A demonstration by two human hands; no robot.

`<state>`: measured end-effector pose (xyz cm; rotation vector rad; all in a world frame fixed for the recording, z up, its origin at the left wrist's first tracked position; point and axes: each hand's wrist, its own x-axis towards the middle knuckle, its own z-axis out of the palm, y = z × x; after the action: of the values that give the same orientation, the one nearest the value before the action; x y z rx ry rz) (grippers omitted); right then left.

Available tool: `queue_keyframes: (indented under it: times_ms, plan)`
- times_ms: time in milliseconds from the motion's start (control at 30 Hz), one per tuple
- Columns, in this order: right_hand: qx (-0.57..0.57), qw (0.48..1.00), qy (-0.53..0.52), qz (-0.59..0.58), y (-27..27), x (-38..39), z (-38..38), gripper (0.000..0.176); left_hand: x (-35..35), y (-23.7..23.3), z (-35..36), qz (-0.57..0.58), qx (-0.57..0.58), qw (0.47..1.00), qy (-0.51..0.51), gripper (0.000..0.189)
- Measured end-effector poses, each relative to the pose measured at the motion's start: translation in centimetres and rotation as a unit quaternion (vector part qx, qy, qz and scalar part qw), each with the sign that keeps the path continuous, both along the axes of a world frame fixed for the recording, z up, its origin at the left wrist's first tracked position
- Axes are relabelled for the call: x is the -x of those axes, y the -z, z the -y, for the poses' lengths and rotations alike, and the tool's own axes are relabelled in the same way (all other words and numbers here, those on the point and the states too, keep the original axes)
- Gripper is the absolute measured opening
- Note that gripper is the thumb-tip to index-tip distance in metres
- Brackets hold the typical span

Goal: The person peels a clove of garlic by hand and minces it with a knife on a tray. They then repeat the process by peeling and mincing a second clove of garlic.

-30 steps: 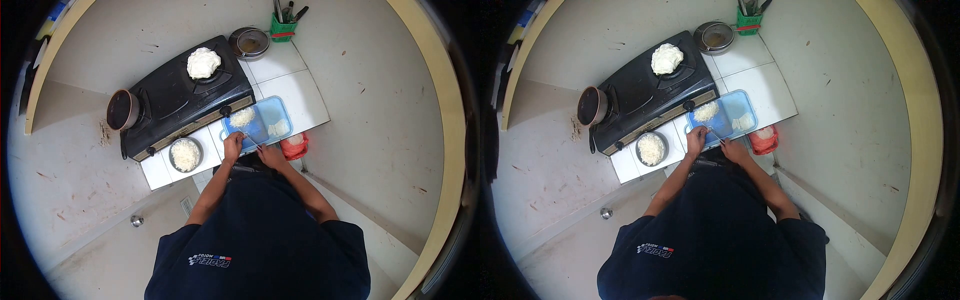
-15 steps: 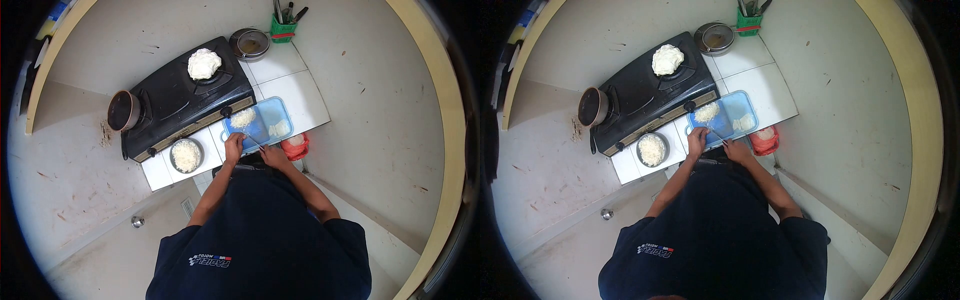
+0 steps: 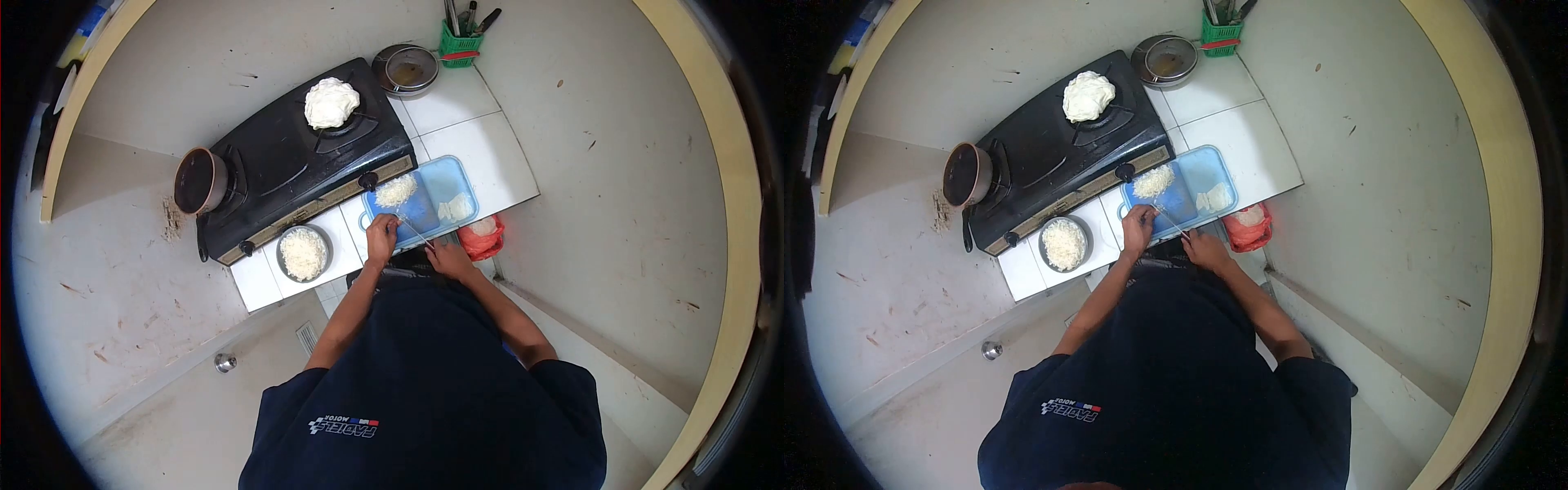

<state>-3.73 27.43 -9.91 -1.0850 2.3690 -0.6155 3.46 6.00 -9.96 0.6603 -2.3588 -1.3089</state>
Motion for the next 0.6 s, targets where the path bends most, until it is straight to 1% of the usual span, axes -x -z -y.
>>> queue_keyframes:
  times_ms: [100, 233, 333, 400, 433, 500, 533, 600]
  plan:
    - [0.021, 1.000, -0.003, -0.017, 0.2, 0.0, 0.2, 0.039, 0.0, 0.0, 0.1, -0.010, -0.009, 1.000, 0.007, 0.009]
    - [0.013, 1.000, -0.004, -0.023, 1.0, 0.0, 0.7, 0.037, -0.1, 0.3, 0.0, 0.001, 0.000, 1.000, 0.008, 0.009]
    - [0.014, 0.999, -0.021, -0.025, 1.8, 0.4, 1.8, 0.038, 0.1, 0.3, -0.2, -0.001, -0.016, 1.000, -0.001, 0.007]
    - [0.061, 0.997, -0.018, -0.045, 2.0, 0.6, 2.5, 0.039, 0.0, 0.3, -0.2, 0.004, -0.013, 1.000, -0.009, 0.007]
    - [0.061, 0.997, -0.019, -0.045, 1.7, 0.5, 2.5, 0.039, 0.0, 0.2, -0.2, 0.004, -0.012, 1.000, -0.009, 0.007]
    - [0.017, 0.999, -0.023, -0.046, 1.2, 0.5, 2.0, 0.039, -0.1, 0.4, -0.2, 0.005, -0.006, 1.000, -0.009, 0.006]
    - [0.018, 0.998, -0.023, -0.047, 0.9, 0.5, 1.6, 0.039, -0.1, 0.6, -0.2, 0.005, -0.006, 1.000, -0.009, 0.006]
    - [-0.034, 0.997, -0.029, -0.056, 0.6, 0.3, 1.0, 0.038, -0.1, 0.8, -0.1, -0.001, -0.009, 1.000, -0.013, 0.006]
